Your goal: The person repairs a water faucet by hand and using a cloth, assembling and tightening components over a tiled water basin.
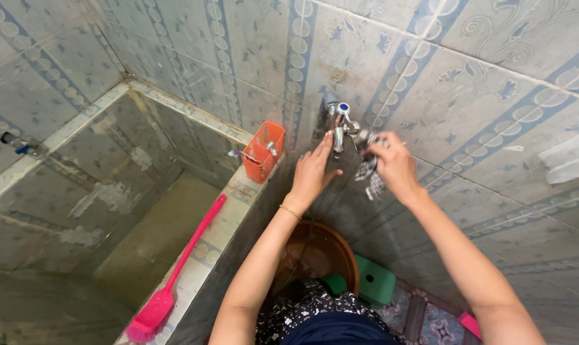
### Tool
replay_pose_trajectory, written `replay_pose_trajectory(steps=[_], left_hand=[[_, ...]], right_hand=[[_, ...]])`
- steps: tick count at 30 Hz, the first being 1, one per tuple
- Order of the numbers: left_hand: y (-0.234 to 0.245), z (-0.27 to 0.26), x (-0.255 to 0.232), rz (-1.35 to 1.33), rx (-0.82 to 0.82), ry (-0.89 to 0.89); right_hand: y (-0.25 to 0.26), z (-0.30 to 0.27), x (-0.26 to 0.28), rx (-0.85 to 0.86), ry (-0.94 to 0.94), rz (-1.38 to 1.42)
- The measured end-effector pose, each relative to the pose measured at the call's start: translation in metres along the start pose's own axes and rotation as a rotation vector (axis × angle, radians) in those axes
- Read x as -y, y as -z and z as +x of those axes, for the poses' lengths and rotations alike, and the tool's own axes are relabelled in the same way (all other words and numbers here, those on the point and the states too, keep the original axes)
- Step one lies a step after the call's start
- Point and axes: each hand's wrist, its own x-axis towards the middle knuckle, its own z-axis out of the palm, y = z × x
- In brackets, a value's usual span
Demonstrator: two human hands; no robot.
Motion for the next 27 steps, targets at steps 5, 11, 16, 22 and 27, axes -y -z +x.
replay_pose_trajectory(steps=[5, 11, 16, 22, 27], left_hand=[[0.001, 0.003, -0.002, 0.007, -0.020, -0.004], [0.004, 0.002, -0.002, -0.007, 0.001, 0.002], [0.003, 0.001, 0.001, -0.026, 0.005, -0.004], [0.000, 0.001, 0.005, -0.035, 0.016, -0.026], [0.004, -0.001, 0.007, -0.059, 0.047, -0.035]], right_hand=[[0.000, 0.032, 0.002, -0.127, 0.018, 0.204], [-0.042, 0.027, -0.007, -0.125, 0.168, 0.072], [-0.036, 0.001, -0.005, -0.097, 0.142, 0.048], [-0.029, -0.016, 0.006, -0.103, 0.131, 0.050], [-0.035, -0.007, 0.012, -0.116, -0.042, 0.276]])
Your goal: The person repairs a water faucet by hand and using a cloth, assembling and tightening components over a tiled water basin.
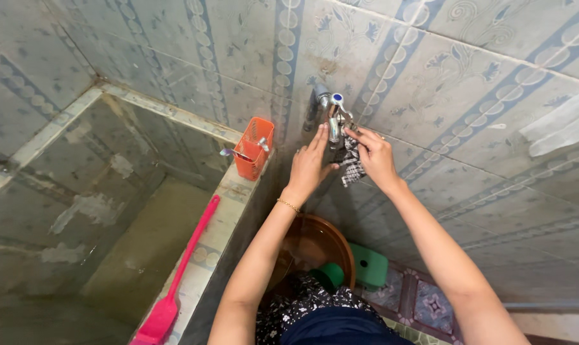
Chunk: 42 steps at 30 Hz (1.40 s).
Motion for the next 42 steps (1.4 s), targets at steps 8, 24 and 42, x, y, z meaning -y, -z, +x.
replay_pose_trajectory(steps=[8, 24, 42], left_hand=[[0.011, 0.020, 0.029, -0.247, -0.184, -0.121], [0.010, 0.093, 0.057, -0.215, -0.035, -0.155], [0.011, 0.094, 0.054, -0.179, -0.065, -0.151]], right_hand=[[-0.005, -0.006, -0.057, -0.032, -0.443, 0.718], [-0.020, -0.008, -0.069, 0.052, -0.878, 0.929], [-0.019, 0.008, -0.072, 0.073, -0.852, 0.858]])
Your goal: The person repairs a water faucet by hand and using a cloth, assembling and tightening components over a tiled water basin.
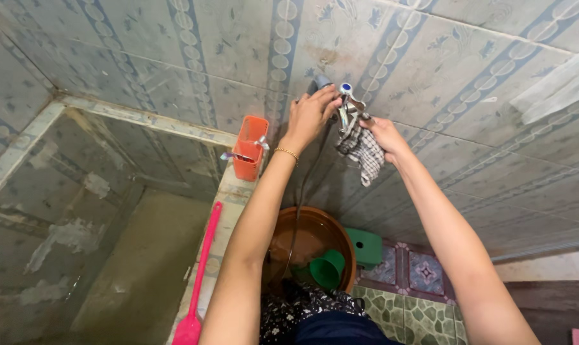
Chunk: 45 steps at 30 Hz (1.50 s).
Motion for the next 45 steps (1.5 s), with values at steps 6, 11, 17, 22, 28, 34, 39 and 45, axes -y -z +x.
replay_pose_trajectory(steps=[6, 11, 17, 22, 28, 34, 39, 45], left_hand=[[0.004, -0.001, -0.006, -0.012, 0.059, 0.084], [0.003, -0.001, -0.005, -0.007, 0.042, 0.070], [0.001, 0.000, -0.003, -0.022, 0.045, 0.064], [0.003, 0.001, -0.004, 0.007, 0.074, 0.072], [0.008, 0.000, -0.008, 0.012, 0.077, 0.089], [0.007, 0.002, -0.007, 0.005, 0.082, 0.073], [0.008, 0.000, -0.005, 0.004, 0.088, 0.052], [0.011, 0.000, -0.009, 0.002, 0.097, 0.072]], right_hand=[[-0.004, 0.009, -0.003, 0.010, 0.039, -0.029], [0.036, -0.010, 0.006, 0.134, -0.080, -0.395], [0.053, -0.015, 0.046, -0.365, 0.506, -1.163], [-0.028, -0.005, 0.072, -0.455, 0.959, -1.052], [-0.060, -0.010, 0.065, -0.262, 1.009, -0.993], [-0.032, -0.032, 0.062, -0.117, 0.607, -0.698], [-0.026, -0.002, 0.054, -0.188, 0.875, -0.888], [-0.041, 0.010, 0.060, -0.062, 0.822, -0.745]])
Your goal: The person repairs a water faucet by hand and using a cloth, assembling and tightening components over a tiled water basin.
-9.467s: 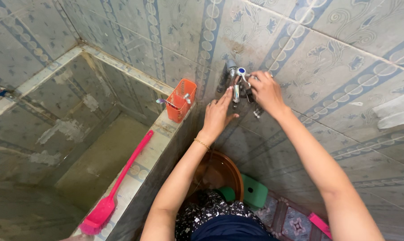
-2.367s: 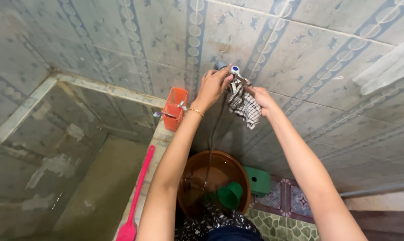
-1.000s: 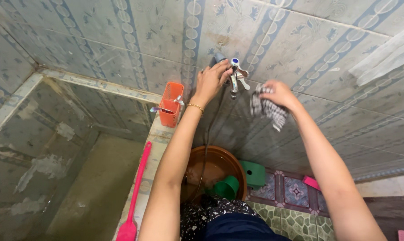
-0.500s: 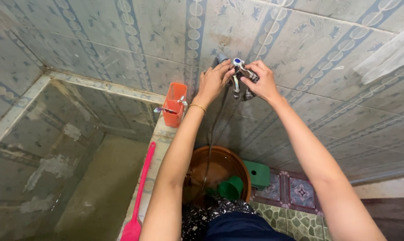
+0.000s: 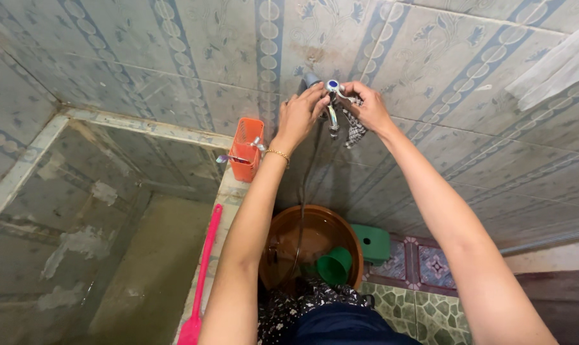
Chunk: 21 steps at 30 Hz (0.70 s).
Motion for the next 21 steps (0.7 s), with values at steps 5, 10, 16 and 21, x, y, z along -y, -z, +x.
replay_pose_trajectory(steps=[5, 10, 16, 21], left_hand=[[-0.002, 0.001, 0.001, 0.010, -0.004, 0.000], [-0.004, 0.001, 0.004, 0.019, -0.003, 0.005], [-0.002, 0.001, 0.001, 0.006, 0.009, 0.012], [-0.002, 0.000, 0.002, 0.000, 0.014, 0.019]], right_hand=[[-0.003, -0.019, 0.010, -0.071, 0.075, -0.011], [0.009, -0.050, 0.021, -0.100, 0.128, -0.212], [0.038, -0.057, 0.034, 0.072, 0.140, -0.250], [0.014, -0.035, 0.027, -0.074, 0.166, -0.277]])
